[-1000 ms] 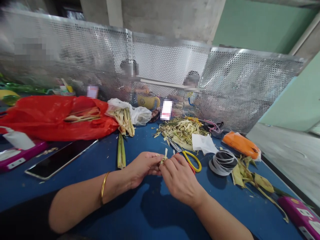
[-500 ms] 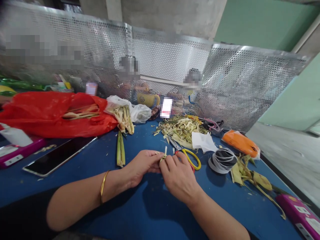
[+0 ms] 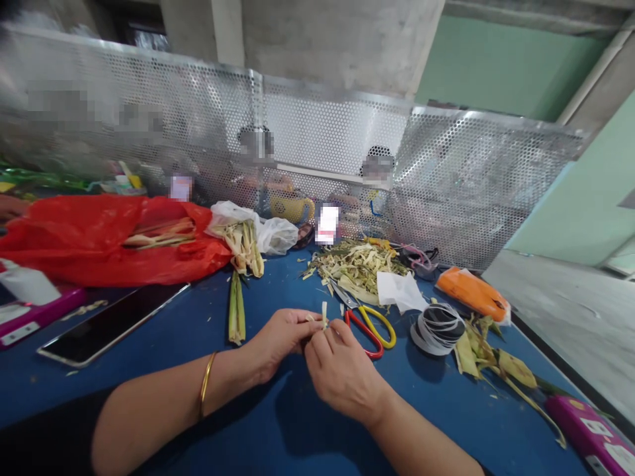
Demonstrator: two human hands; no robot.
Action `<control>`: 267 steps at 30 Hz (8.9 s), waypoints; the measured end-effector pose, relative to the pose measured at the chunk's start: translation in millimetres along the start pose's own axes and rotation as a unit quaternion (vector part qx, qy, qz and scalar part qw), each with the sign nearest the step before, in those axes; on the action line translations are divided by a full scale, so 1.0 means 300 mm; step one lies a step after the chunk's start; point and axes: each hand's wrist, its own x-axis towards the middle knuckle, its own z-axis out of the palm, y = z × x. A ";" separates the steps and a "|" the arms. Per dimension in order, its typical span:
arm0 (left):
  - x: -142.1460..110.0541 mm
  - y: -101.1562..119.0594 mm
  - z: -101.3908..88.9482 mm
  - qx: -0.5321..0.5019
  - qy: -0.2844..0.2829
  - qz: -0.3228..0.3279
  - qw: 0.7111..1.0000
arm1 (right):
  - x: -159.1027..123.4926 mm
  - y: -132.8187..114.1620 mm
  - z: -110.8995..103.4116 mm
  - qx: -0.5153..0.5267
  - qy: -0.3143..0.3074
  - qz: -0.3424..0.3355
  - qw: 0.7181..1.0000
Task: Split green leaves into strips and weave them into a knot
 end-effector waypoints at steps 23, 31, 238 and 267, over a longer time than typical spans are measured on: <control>0.024 0.026 -0.036 0.053 0.046 -0.012 0.997 | 0.001 0.087 -0.046 0.365 -0.035 0.252 0.896; 0.010 0.041 -0.048 0.094 -0.042 -0.029 0.994 | -0.011 0.129 -0.068 0.370 -0.001 0.325 0.870; -0.031 0.037 0.000 0.347 -0.064 0.049 0.935 | 0.002 0.036 -0.010 0.468 0.082 0.448 0.757; -0.118 0.145 -0.153 0.624 0.136 0.109 0.762 | -0.155 0.058 -0.075 0.312 -0.046 0.378 0.870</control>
